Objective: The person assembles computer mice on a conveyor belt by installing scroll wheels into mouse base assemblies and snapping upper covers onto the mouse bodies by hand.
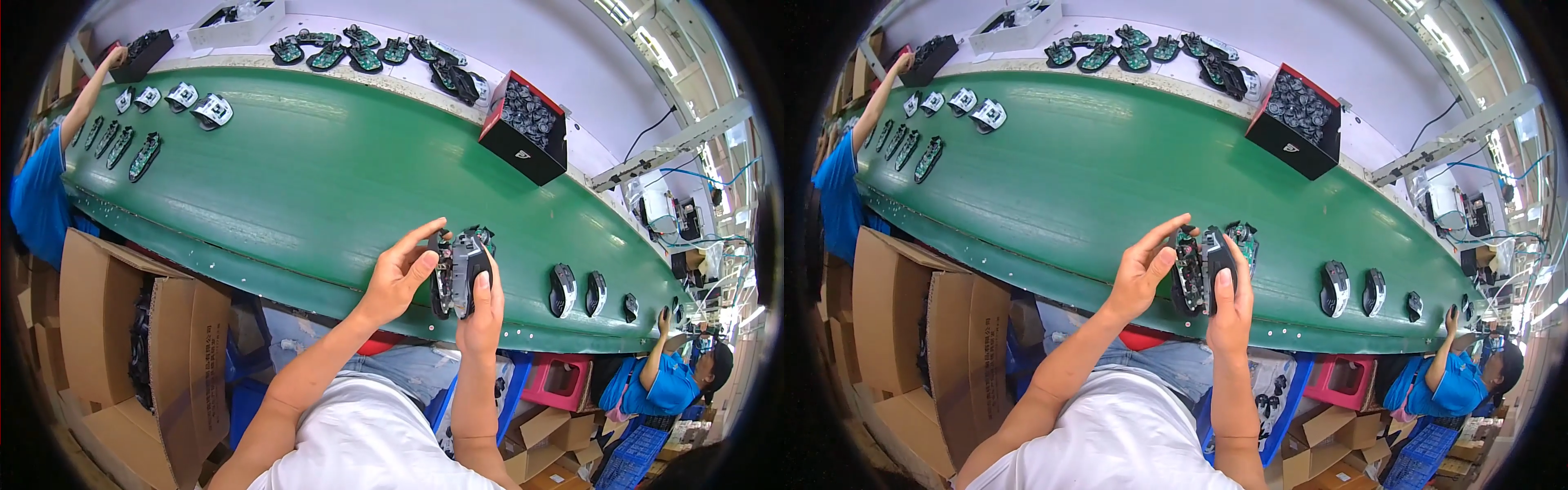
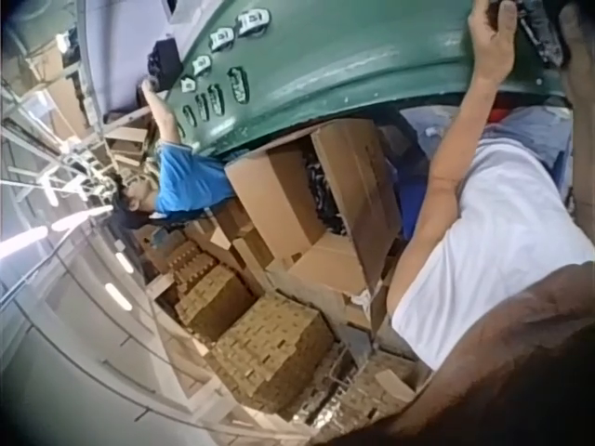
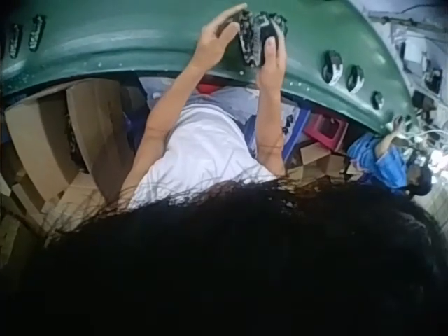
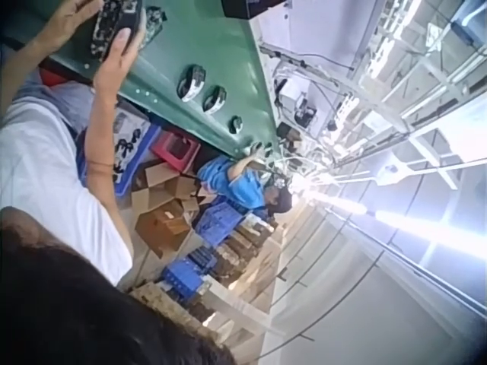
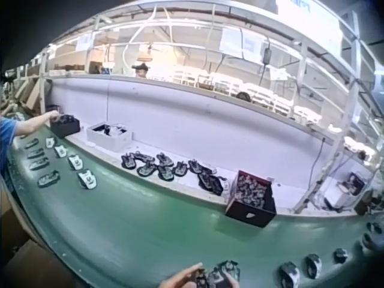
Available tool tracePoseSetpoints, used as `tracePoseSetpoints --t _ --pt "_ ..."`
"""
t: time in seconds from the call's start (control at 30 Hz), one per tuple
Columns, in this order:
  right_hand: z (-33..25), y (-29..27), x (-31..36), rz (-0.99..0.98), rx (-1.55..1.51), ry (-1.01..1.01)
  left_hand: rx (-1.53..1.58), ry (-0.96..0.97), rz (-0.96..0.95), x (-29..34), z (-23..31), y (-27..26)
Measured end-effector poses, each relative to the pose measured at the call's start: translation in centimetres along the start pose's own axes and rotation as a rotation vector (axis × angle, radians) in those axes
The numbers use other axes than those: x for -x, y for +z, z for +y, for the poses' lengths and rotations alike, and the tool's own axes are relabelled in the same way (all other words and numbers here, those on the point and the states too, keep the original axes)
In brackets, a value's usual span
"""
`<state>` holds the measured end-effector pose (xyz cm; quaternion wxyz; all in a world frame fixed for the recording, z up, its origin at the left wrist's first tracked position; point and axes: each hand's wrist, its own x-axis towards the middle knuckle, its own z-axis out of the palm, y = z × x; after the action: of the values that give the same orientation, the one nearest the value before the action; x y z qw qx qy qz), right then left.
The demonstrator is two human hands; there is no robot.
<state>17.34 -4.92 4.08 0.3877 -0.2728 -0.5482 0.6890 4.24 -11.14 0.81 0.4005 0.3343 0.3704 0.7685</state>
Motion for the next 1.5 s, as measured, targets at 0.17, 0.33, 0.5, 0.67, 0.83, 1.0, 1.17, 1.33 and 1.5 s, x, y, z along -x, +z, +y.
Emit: tracePoseSetpoints --t 0.17,0.33,0.5,0.67,0.83,1.0,1.17,1.33,1.5 --pt "0.2 0.3 0.1 0.023 -0.185 0.078 0.088 -0.015 0.165 -0.2 -0.6 0.9" --pt "1.0 1.1 0.2 0.026 -0.173 0.065 0.171 -0.011 0.303 -0.2 -1.6 1.5" --pt "1.7 2.2 0.2 0.046 -0.009 -0.06 0.248 0.008 0.382 -0.1 -1.4 2.1" --pt "1.9 3.6 0.9 0.091 0.353 -0.179 0.427 -0.055 0.419 -0.3 -1.1 2.2" --pt "3.5 2.9 1.4 0.023 0.554 -0.269 0.501 -0.183 0.413 -0.1 -2.2 1.2" --pt "2.8 3.8 1.8 0.041 0.728 -0.363 0.724 -0.335 0.298 0.2 -2.7 0.3" --pt "3.7 3.8 1.8 0.131 0.686 -0.456 0.812 -0.336 0.231 0.7 -1.8 1.0" --pt "4.2 3.9 1.9 0.21 0.731 -0.541 0.654 -0.362 0.17 2.0 -1.6 1.0" --pt "4.9 3.8 2.5 0.126 0.868 -0.739 0.848 -0.321 0.216 1.4 -1.1 0.5"
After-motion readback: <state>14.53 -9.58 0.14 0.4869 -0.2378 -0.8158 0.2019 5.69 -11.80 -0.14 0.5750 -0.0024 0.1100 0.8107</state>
